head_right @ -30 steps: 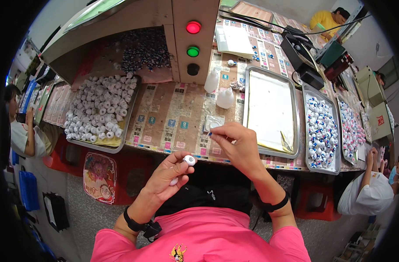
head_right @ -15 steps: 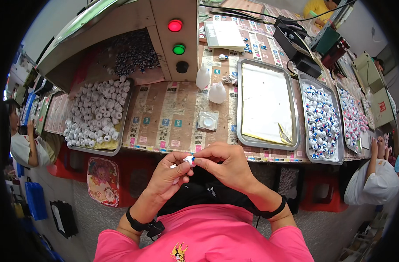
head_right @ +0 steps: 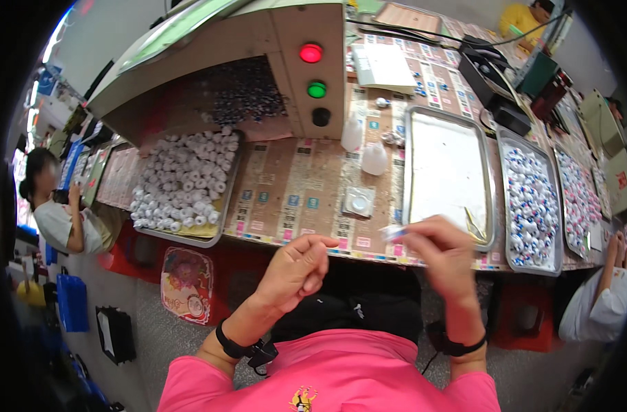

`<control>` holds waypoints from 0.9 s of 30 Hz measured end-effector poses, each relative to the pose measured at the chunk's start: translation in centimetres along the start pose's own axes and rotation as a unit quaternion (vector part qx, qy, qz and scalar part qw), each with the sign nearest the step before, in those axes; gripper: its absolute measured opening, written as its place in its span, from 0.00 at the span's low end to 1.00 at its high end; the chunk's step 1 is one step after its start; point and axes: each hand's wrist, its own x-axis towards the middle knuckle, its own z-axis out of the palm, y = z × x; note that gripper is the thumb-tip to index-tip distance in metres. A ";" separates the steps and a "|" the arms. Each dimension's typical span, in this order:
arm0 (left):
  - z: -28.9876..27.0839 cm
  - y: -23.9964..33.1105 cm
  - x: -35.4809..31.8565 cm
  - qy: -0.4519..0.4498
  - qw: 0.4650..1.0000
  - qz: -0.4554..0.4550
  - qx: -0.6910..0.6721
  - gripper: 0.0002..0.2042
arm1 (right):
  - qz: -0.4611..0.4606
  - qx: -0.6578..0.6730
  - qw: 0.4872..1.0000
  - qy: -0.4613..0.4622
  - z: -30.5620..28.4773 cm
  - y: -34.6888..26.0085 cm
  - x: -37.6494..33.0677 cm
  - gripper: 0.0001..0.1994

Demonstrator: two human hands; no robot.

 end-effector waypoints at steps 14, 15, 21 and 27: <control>-18.6 12.4 0.0 0.392 0.434 0.338 0.738 0.08 | -0.085 -0.423 0.799 0.419 -26.5 11.0 0.3 0.11; -19.0 12.5 0.1 0.370 0.460 0.353 0.726 0.11 | -0.090 -0.427 0.804 0.404 -26.8 11.2 0.4 0.11; -16.1 14.1 3.2 0.336 0.419 0.433 0.724 0.15 | -0.071 -0.439 0.795 0.412 -27.7 11.0 0.8 0.12; -15.0 17.7 11.1 0.232 0.488 0.430 0.724 0.23 | -0.058 -0.422 0.794 0.433 -28.5 11.9 3.1 0.14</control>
